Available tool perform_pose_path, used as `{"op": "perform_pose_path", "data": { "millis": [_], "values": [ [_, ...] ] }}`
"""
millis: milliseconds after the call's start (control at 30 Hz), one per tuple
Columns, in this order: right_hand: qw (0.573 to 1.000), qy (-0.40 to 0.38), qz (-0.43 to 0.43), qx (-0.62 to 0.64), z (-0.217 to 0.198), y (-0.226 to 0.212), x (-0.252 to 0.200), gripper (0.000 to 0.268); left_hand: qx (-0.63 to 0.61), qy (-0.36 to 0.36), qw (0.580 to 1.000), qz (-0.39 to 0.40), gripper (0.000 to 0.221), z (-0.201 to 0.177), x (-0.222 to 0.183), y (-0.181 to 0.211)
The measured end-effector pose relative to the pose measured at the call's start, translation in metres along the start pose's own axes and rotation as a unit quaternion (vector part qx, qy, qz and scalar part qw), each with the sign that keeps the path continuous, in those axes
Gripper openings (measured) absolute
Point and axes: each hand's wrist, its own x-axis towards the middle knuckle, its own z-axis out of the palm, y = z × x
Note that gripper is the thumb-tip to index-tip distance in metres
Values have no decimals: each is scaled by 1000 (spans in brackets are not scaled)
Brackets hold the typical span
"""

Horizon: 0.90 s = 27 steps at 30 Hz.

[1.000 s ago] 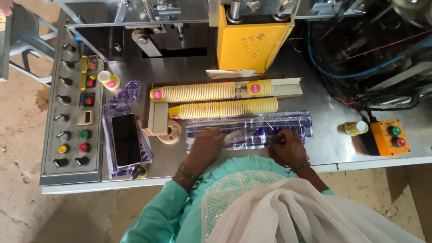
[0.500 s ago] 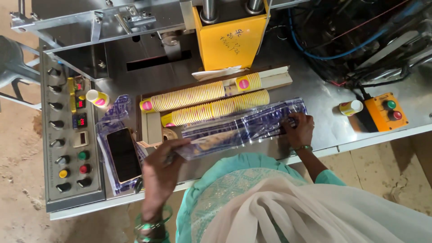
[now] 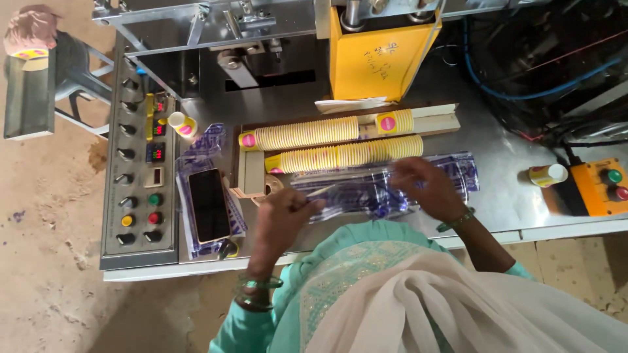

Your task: Stack and package manufactured paper cups into plastic sleeves near the production machine.

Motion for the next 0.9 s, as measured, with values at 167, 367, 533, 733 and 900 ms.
{"op": "perform_pose_path", "data": {
  "millis": [167,367,533,733,900],
  "values": [
    [973,-109,-204,-17,14,-86,2,53,-94,-95,991,-12,24,16,6,28],
    [969,-67,-233,-49,15,-91,14,24,-80,-4,989,128,21,16,-1,30],
    [952,-76,-269,-123,17,-98,13,19,-148,-21,984,96,17,29,-3,15],
    [927,80,-321,-176,27,-108,-1,24,-117,-25,993,7,28,33,0,15],
    [975,-5,-194,-107,27,-115,-10,37,-229,-76,970,26,18,33,1,19]
  ]
}}
